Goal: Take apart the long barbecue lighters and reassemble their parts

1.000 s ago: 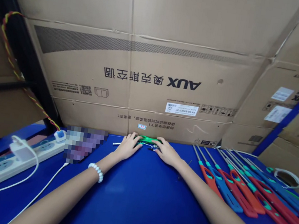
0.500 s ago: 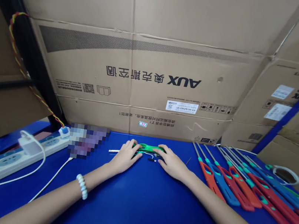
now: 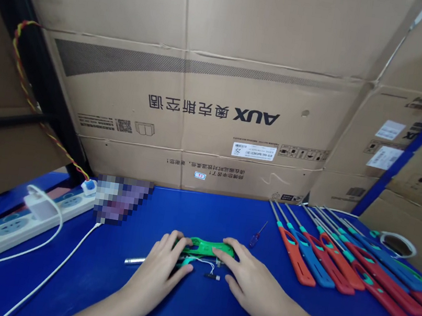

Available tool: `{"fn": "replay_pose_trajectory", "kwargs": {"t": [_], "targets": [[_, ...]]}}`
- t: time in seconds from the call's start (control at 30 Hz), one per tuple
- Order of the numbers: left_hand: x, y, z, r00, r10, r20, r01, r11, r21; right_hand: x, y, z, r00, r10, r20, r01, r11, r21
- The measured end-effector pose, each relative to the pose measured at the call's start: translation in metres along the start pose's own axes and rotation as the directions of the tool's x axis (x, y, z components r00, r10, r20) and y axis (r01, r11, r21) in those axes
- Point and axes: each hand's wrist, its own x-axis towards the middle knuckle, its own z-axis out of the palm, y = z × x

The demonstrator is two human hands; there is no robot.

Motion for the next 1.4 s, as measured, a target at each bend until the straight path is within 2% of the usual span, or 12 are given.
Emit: {"fn": "replay_pose_trajectory", "kwargs": {"t": [0.2, 0.33, 0.43, 0.57, 0.8, 1.0, 1.2, 1.4], "targets": [[0.003, 0.002, -0.012, 0.999, -0.019, -0.048, 0.022, 0.998, 0.056, -0.004, -0.006, -0.008, 1.0, 0.002, 0.023, -0.003, 0.999, 0.046], [0.022, 0.011, -0.02, 0.993, 0.112, 0.048, -0.117, 0.988, 0.104, 0.003, 0.001, -0.017, 1.0, 0.005, -0.024, -0.004, 0.998, 0.056], [0.035, 0.019, -0.018, 0.974, 0.199, 0.112, -0.213, 0.969, 0.126, 0.013, 0.007, -0.029, 0.999, 0.015, -0.028, -0.014, 1.0, 0.028], [0.044, 0.021, -0.011, 0.965, 0.225, 0.133, -0.242, 0.961, 0.134, 0.023, 0.016, -0.04, 0.999, 0.044, 0.014, -0.044, 0.998, 0.035], [0.043, 0.016, -0.01, 0.959, 0.235, 0.156, -0.253, 0.962, 0.104, 0.031, 0.035, -0.025, 0.995, 0.068, -0.078, -0.061, 0.994, 0.087], [0.042, 0.013, -0.01, 0.955, 0.247, 0.166, -0.274, 0.947, 0.166, 0.033, 0.036, -0.017, 0.989, 0.083, -0.12, -0.071, 0.993, 0.098], [0.043, 0.012, -0.016, 0.957, 0.249, 0.149, -0.274, 0.945, 0.181, 0.033, 0.034, -0.011, 0.987, 0.085, -0.137, -0.074, 0.994, 0.081], [0.048, 0.0, -0.022, 0.967, 0.243, 0.079, -0.254, 0.941, 0.224, 0.035, 0.037, -0.009, 0.987, 0.062, -0.147, -0.042, 0.989, 0.14]]}}
